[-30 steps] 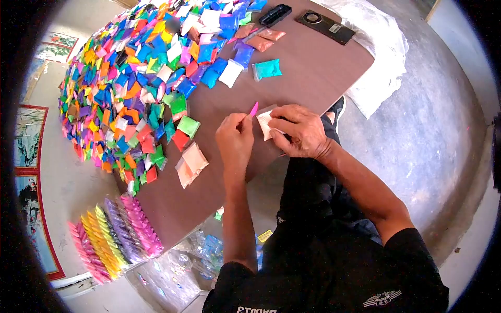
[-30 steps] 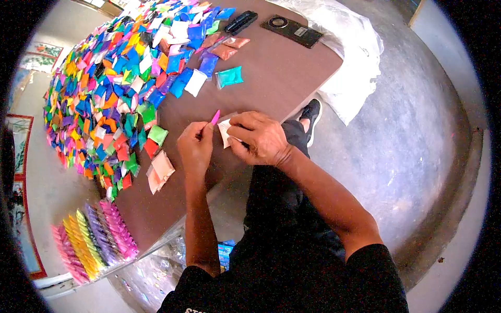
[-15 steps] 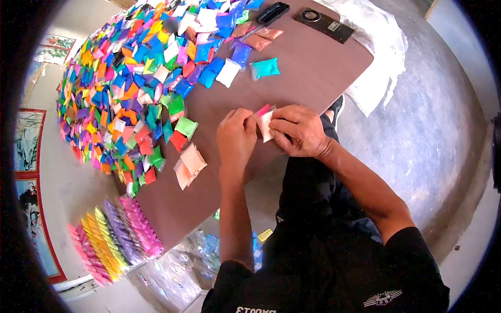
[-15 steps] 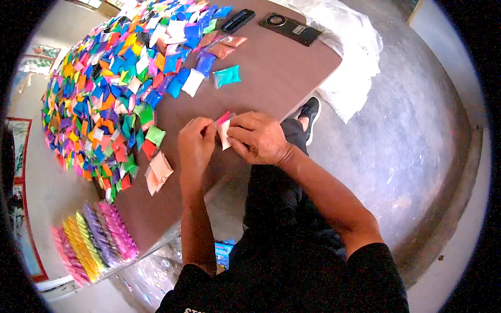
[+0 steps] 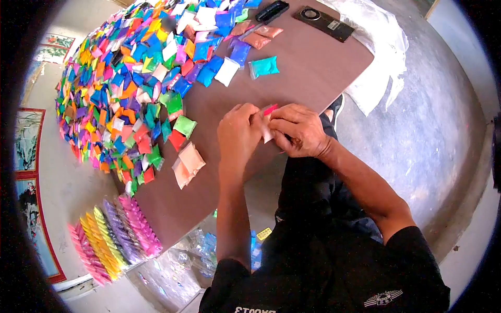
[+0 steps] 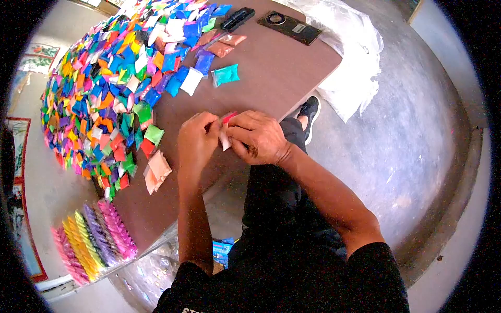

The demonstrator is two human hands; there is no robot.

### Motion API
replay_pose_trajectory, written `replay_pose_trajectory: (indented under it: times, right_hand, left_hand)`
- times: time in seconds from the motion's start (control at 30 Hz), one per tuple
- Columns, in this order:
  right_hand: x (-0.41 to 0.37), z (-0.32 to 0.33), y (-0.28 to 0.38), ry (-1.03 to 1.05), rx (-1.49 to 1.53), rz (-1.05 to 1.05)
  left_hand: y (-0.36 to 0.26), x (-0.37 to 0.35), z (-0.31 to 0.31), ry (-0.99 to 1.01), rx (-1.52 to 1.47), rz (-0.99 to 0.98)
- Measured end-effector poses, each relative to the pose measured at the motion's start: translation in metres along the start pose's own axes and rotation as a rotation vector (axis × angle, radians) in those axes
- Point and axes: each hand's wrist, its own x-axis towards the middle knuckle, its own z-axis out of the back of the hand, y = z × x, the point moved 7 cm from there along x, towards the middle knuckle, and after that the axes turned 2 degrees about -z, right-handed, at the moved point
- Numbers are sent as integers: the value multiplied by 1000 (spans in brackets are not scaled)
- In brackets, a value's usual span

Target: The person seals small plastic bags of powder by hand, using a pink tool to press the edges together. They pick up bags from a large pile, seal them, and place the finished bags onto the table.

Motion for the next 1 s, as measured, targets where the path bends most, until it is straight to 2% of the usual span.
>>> replay_pose_trajectory:
  times: [0.07, 0.13, 0.17, 0.43, 0.6, 0.7, 0.8, 0.87, 1.0]
  right_hand:
    - [1, -1, 0, 24, -5, -9]
    - [1, -1, -1, 5, -8, -4]
    - [1, -1, -1, -8, -7, -1]
    - [4, -2, 2, -27, -55, -78]
    - [0, -7, 0, 4, -69, -36]
    - [3, -7, 1, 20, -115, -42]
    - [1, -6, 1, 0, -127, -28]
    - [0, -7, 0, -3, -132, -45]
    - [0, -8, 1, -8, -93, -33]
  left_hand:
    - [9, 8, -2, -8, 28, -9]
    - [22, 14, 1, -63, -7, 100]
    - [23, 13, 1, -60, -9, 94]
    - [-9, -61, 14, -167, -301, 266]
    - [8, -65, 6, -183, -269, 307]
    - [15, -50, 13, -193, -164, 201]
    - [26, -44, 14, -155, -165, 248]
    - [34, -45, 20, -214, -36, 239]
    - [11, -60, 28, -243, -142, 329]
